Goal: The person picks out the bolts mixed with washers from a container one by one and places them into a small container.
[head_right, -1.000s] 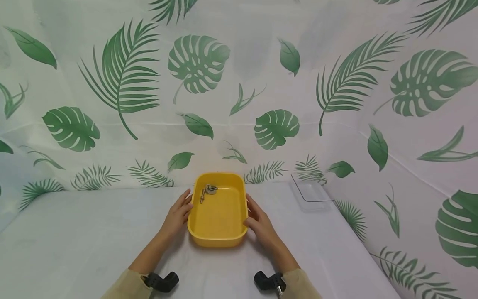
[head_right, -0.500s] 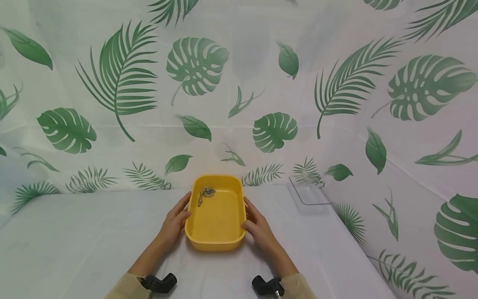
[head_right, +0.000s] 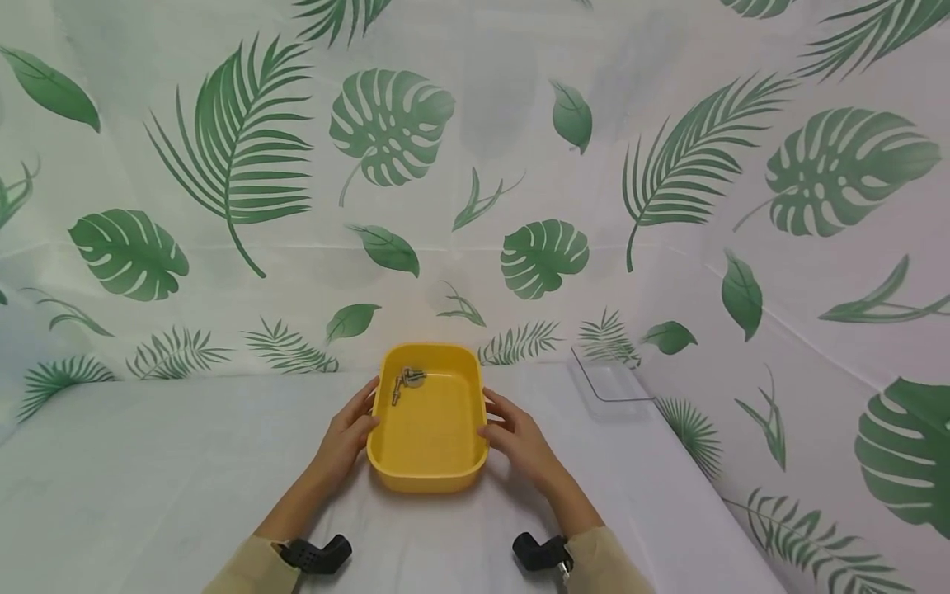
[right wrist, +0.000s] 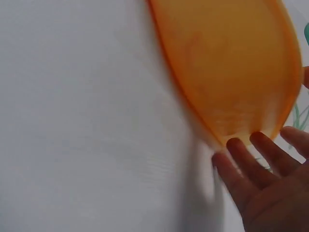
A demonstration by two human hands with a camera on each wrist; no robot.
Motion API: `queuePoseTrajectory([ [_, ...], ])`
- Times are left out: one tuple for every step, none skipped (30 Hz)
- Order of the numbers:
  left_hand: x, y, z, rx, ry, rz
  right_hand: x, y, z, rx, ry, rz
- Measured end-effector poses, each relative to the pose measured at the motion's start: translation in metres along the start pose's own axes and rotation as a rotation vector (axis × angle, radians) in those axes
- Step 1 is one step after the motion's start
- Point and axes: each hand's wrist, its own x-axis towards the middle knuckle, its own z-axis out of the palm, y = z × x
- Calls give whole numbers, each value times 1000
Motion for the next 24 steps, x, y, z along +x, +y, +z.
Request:
queuePoseTrajectory([
  [0,0,0,1,3,-3,1,-2,-3,-18,4,-9],
  [0,1,0,3,4,-5,2,-5,-5,-33,7,-21],
  [-1,1,0,5,5,-7,3,-8,-7,-44,15,-30],
  [-1,1,0,4,4,-11,4,-11,-10,-55,25,-40],
  [-1,1,0,2,3,-13,4,-14,-12,-65,33,-50],
  [-1,2,-1,-3,2,-20,4,-18,-14,-71,37,-61],
  [-1,2,-1,-5,-1,-19,4,-22,-16,-79,40,-68],
  [-1,2,0,-6,-4,-17,4,-27,-17,-84,38,-78],
  [-1,2,0,-6,-8,-13,4,-31,-18,-90,34,-84],
  [-1,3,0,-8,-11,-13,5,-36,-18,-98,27,-90],
  [-1,3,0,-6,-12,-12,5,-41,-19,-106,17,-94],
  [0,3,0,-8,-12,-19,6,-46,-19,-117,3,-99],
  [0,3,0,-10,-12,-18,7,-51,-18,-127,-11,-102],
  [0,3,1,-11,-11,-19,8,-55,-18,-139,-26,-108],
  [0,3,1,-10,-11,-18,10,-59,-17,-149,-36,-111],
  [0,3,0,-11,-9,-18,11,-62,-16,-154,-50,-116],
  [0,3,0,-11,-7,-17,13,-66,-16,-153,-65,-119],
  [0,3,0,-12,-5,-17,16,-69,-15,-147,-80,-118],
  [0,3,0,-13,-3,-17,18,-72,-14,-137,-96,-118],
  [0,2,0,-10,-2,-17,20,-75,-13,-129,-110,-115],
  [0,2,0,-10,-1,-19,22,-78,-11,-120,-125,-110],
  [0,2,0,-10,-2,-20,24,-80,-10,-109,-141,-107],
  [0,2,0,-11,-4,-25,27,-81,-8,-104,-156,-104],
  [0,3,0,-12,-7,-27,29,-82,-6,-106,-168,-102],
])
